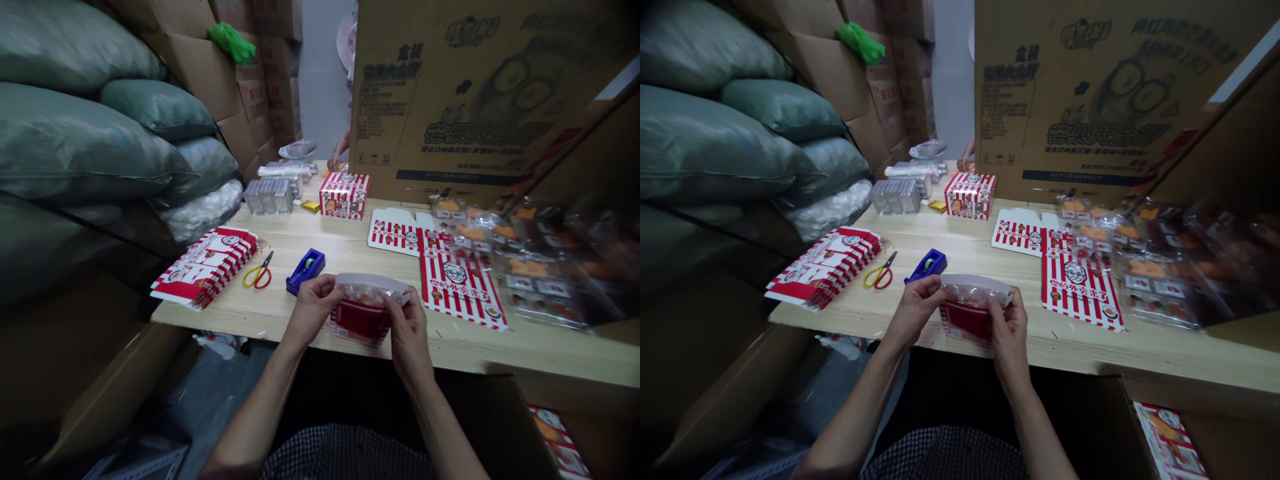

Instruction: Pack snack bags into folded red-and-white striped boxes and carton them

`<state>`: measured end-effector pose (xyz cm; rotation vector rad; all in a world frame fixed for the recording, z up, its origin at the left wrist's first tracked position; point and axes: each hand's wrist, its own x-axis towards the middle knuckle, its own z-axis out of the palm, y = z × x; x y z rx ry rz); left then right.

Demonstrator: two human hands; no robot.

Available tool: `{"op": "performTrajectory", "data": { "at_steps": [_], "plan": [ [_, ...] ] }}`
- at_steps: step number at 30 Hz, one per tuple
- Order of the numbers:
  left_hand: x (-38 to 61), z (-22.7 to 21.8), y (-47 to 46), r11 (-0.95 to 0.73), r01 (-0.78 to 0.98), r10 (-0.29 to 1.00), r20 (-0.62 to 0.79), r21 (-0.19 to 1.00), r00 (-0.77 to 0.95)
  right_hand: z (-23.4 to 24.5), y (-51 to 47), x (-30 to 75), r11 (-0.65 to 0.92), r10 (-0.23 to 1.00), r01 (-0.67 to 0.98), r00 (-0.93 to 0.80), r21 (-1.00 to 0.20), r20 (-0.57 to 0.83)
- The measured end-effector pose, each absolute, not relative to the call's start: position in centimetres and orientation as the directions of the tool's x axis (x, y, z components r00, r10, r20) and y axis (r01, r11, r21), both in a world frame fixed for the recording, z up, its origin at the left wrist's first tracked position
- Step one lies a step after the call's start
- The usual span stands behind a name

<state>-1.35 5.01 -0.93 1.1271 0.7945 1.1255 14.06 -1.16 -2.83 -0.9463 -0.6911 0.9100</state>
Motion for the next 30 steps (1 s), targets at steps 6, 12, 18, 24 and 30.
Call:
{"op": "performTrajectory", "data": {
  "at_steps": [6,12,18,24,30],
  "plan": [
    [-1.4,-1.1,5.4,0.011,-0.282,0.955,0.073,0.959,0.286,-2.2,-1.6,15.8,0.178,0.965,-0.56,0.261,-0.809,0.031],
    [-1.4,-1.7,5.3,0.206,-0.417,0.901,-0.006,0.885,0.434,-2.6,-1.0,17.0,0.032,0.993,-0.59,0.112,-0.807,-0.042],
    [-0.6,-1.0,6.7,0.124,-0.396,0.931,0.031,0.91,0.363,-1.8,0.6,17.1,0.108,0.978,-0.484,0.207,-0.868,0.007],
    [-1.5,-1.8,2.5,0.383,-0.432,0.894,-0.21,0.816,0.397,-3.5,-3.3,16.8,-0.119,0.979,-0.562,0.072,-0.819,-0.192],
    [-3.6,-7.3,-2.2,0.627,-0.341,0.764,-0.465,0.701,0.447,-8.8,-8.7,16.3,-0.321,0.861,-0.582,0.15,-0.747,-0.486]
  ]
}}
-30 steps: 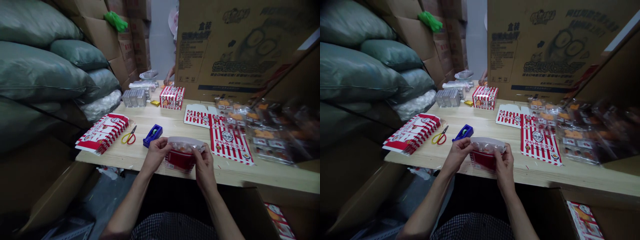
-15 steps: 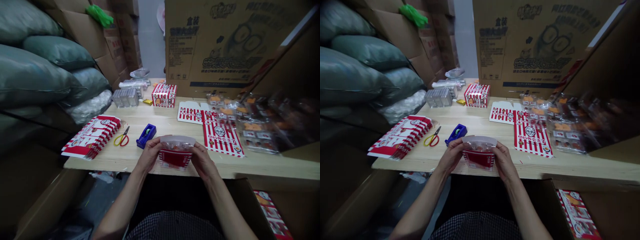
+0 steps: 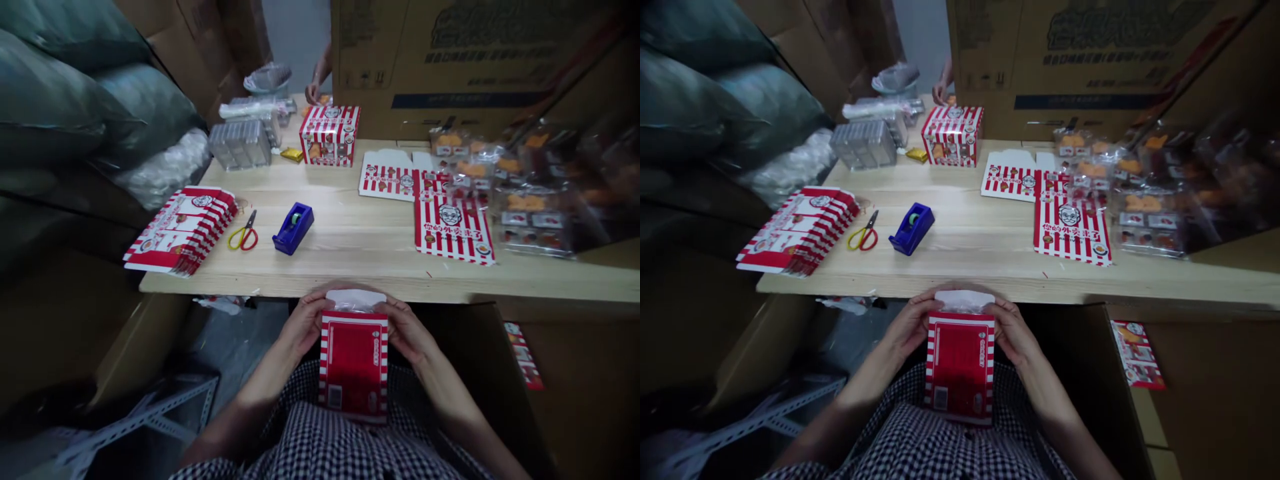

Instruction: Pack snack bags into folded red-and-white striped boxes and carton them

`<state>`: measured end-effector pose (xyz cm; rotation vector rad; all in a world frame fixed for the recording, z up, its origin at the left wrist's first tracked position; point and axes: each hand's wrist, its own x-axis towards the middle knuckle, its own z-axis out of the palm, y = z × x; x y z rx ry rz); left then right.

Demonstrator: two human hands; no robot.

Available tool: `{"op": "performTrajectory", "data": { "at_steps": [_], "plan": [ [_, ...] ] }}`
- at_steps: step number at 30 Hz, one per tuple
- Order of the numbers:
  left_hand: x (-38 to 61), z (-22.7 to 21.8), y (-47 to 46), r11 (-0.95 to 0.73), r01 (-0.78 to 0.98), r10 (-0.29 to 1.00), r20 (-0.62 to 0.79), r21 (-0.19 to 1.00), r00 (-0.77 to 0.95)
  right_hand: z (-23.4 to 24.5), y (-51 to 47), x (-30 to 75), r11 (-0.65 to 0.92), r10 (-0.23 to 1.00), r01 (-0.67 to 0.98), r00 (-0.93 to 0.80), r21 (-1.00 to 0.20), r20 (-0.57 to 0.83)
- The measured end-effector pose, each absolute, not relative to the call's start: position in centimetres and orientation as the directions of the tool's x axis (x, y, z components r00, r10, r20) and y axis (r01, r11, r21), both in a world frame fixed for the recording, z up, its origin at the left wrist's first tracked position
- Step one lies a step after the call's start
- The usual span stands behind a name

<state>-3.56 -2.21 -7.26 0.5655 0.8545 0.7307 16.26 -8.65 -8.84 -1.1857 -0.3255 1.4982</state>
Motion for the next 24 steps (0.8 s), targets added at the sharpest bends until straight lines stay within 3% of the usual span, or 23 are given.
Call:
{"op": "performTrajectory", "data": {
  "at_steps": [3,9,17,21,24],
  "plan": [
    [-4.1,-9.0,-2.6,0.602,-0.329,0.775,-0.434,0.728,0.459,-9.6,-9.4,16.0,-0.282,0.871,-0.556,0.194,-0.782,-0.452],
    [-5.8,-10.9,-2.5,0.504,-0.323,0.803,-0.298,0.801,0.515,-10.0,-8.6,16.0,-0.323,0.944,-0.439,-0.082,-0.838,-0.32],
    [-7.6,-8.4,-2.7,0.307,-0.139,0.733,-0.14,0.942,0.666,-9.4,-9.7,17.3,-0.199,0.972,-0.336,-0.191,-0.921,-0.14],
    [-8.3,-7.3,-2.1,0.167,0.036,0.701,-0.144,0.985,0.698,-9.6,-10.0,17.9,-0.155,0.975,-0.236,-0.195,-0.959,-0.109],
    [-8.0,-7.9,-2.0,0.182,0.055,0.725,-0.172,0.982,0.668,-9.9,-10.0,17.6,-0.091,0.987,-0.095,-0.143,-0.991,-0.077]
  ]
}}
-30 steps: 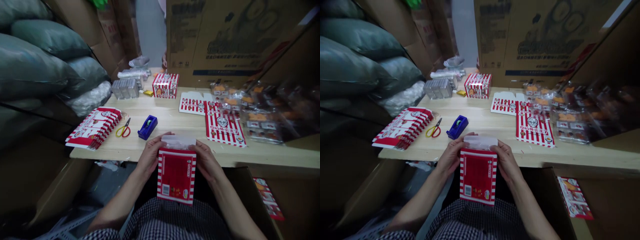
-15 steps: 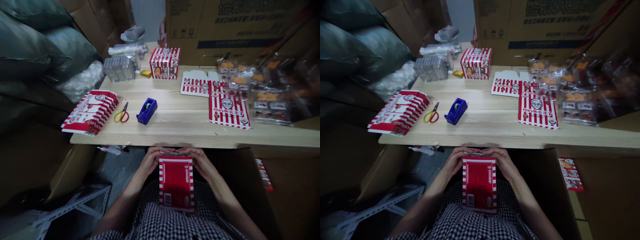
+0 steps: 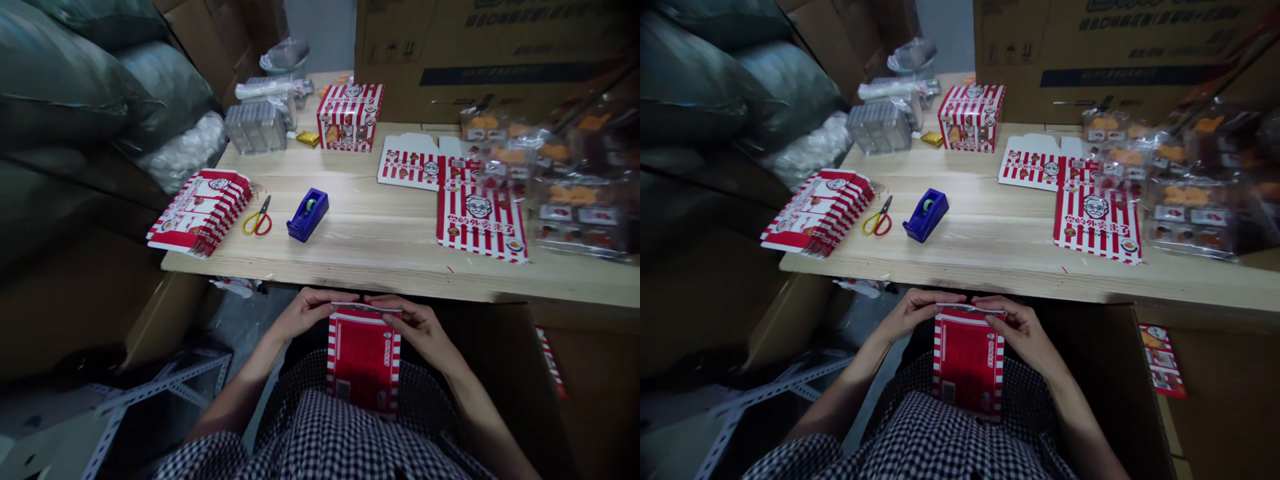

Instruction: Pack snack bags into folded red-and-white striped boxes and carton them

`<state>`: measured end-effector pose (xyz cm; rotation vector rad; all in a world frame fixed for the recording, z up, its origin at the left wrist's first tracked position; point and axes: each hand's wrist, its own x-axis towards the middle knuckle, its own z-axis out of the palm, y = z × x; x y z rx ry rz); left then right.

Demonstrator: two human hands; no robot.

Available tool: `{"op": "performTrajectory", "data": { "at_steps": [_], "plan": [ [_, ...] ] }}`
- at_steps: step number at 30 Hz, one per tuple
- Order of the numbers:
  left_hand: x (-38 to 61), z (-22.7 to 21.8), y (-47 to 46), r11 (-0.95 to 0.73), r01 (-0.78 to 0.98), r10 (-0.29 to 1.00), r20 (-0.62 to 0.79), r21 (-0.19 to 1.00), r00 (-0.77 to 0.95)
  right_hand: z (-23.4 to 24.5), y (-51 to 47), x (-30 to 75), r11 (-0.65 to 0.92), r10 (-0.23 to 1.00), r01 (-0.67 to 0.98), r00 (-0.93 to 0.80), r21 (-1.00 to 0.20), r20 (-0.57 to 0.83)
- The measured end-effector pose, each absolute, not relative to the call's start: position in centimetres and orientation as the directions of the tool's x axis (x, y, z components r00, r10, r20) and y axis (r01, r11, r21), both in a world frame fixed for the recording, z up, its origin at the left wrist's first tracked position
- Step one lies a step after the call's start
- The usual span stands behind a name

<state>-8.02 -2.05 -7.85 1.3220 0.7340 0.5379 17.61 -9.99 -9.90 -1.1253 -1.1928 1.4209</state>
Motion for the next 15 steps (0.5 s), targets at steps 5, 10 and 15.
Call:
{"op": "performTrajectory", "data": {
  "at_steps": [5,10,15],
  "plan": [
    [-6.8,-9.3,-2.9,0.31,-0.046,0.843,-0.253,0.949,0.475,-10.5,-9.8,16.5,-0.056,0.996,-0.097,-0.081,-0.994,-0.048],
    [-7.7,-8.4,-2.6,0.096,0.05,0.78,-0.106,0.994,0.616,-10.8,-9.7,17.1,-0.048,0.993,-0.103,-0.116,-0.994,-0.036],
    [-7.8,-7.1,-1.1,0.061,0.129,0.696,-0.135,0.99,0.705,-9.3,-8.7,18.4,-0.081,0.967,-0.055,-0.248,-0.995,-0.065]
  ]
}}
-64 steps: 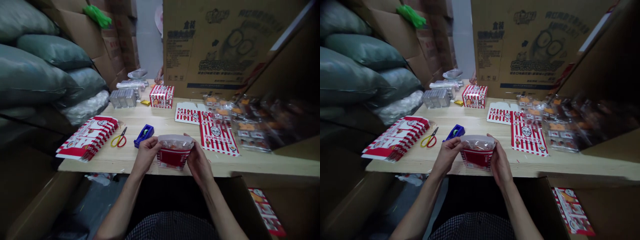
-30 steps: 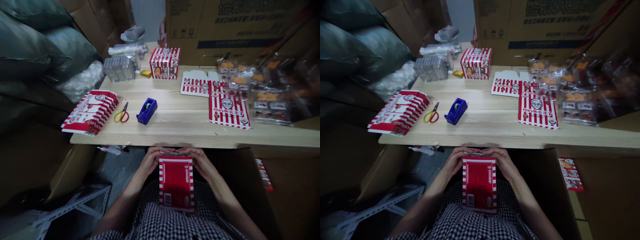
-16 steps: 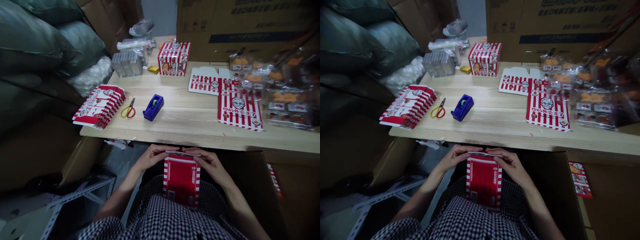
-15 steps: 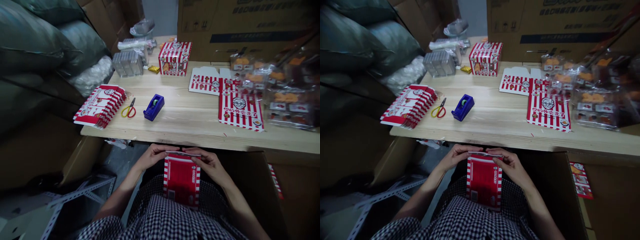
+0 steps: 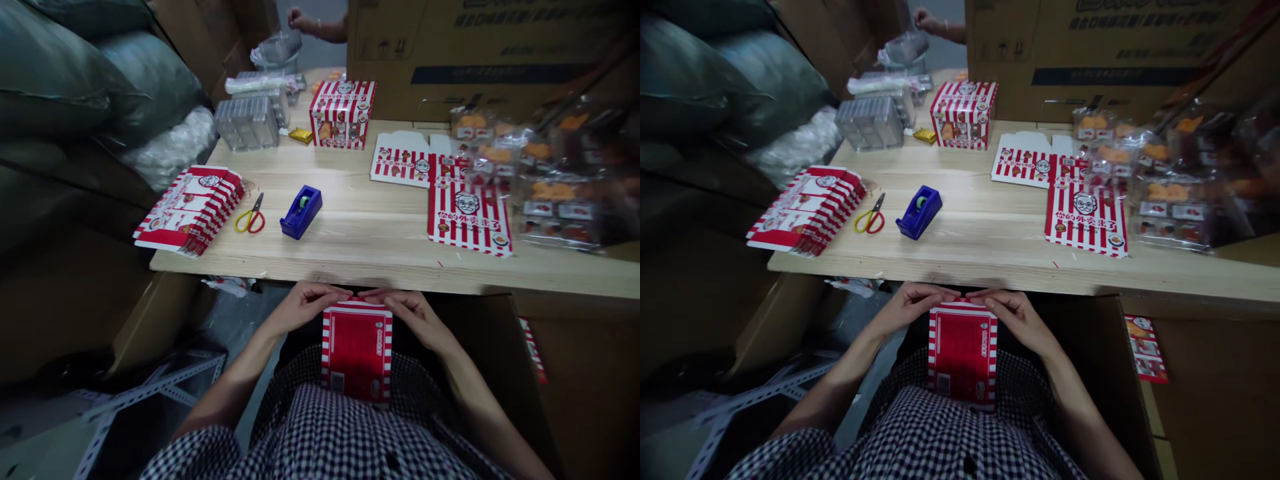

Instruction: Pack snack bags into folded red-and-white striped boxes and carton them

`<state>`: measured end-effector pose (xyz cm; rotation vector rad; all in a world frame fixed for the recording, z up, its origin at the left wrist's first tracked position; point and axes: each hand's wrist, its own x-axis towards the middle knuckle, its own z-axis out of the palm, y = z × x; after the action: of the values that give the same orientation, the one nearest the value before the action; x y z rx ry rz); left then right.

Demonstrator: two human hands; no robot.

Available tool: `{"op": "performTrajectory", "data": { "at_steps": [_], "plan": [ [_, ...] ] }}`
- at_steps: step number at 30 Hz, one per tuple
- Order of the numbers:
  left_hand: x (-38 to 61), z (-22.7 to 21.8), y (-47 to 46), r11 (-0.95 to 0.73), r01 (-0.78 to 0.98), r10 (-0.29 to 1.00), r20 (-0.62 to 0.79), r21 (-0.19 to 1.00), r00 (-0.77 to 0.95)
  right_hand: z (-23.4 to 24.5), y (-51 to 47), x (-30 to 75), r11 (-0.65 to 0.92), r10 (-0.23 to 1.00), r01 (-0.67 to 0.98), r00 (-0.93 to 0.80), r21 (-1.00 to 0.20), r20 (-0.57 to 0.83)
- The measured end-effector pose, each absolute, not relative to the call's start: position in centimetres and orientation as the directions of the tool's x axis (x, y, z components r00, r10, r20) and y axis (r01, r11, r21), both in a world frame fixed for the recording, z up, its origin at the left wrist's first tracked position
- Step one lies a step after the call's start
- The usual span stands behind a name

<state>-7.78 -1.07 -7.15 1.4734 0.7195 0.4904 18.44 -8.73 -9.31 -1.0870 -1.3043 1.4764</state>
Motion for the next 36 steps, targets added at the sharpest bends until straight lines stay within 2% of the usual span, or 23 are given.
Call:
{"op": "performTrajectory", "data": {
  "at_steps": [8,15,21,26,31,36],
  "plan": [
    [-6.6,-5.9,0.6,0.113,0.182,0.594,-0.214,0.977,0.776,-8.0,-7.1,18.5,-0.199,0.944,-0.107,-0.286,-0.974,-0.162],
    [-6.6,-6.8,0.8,0.091,0.187,0.632,-0.202,0.978,0.748,-8.6,-6.7,18.4,-0.239,0.945,-0.136,-0.26,-0.961,-0.198],
    [-6.3,-6.6,1.1,0.045,0.263,0.604,-0.236,0.964,0.761,-8.6,-6.6,18.1,-0.274,0.942,-0.167,-0.247,-0.947,-0.229],
    [-5.6,-6.0,0.3,0.011,0.221,0.653,-0.174,0.975,0.737,-8.4,-7.3,17.9,-0.353,0.917,-0.225,-0.279,-0.908,-0.287],
    [-5.4,-5.9,-1.0,0.088,0.146,0.683,-0.166,0.985,0.711,-7.9,-7.9,17.7,-0.355,0.922,-0.257,-0.257,-0.899,-0.29],
    [-5.5,-6.4,-1.4,0.223,0.123,0.674,-0.244,0.967,0.697,-8.1,-7.8,17.3,-0.341,0.929,-0.278,-0.246,-0.898,-0.276]
  ]
}}
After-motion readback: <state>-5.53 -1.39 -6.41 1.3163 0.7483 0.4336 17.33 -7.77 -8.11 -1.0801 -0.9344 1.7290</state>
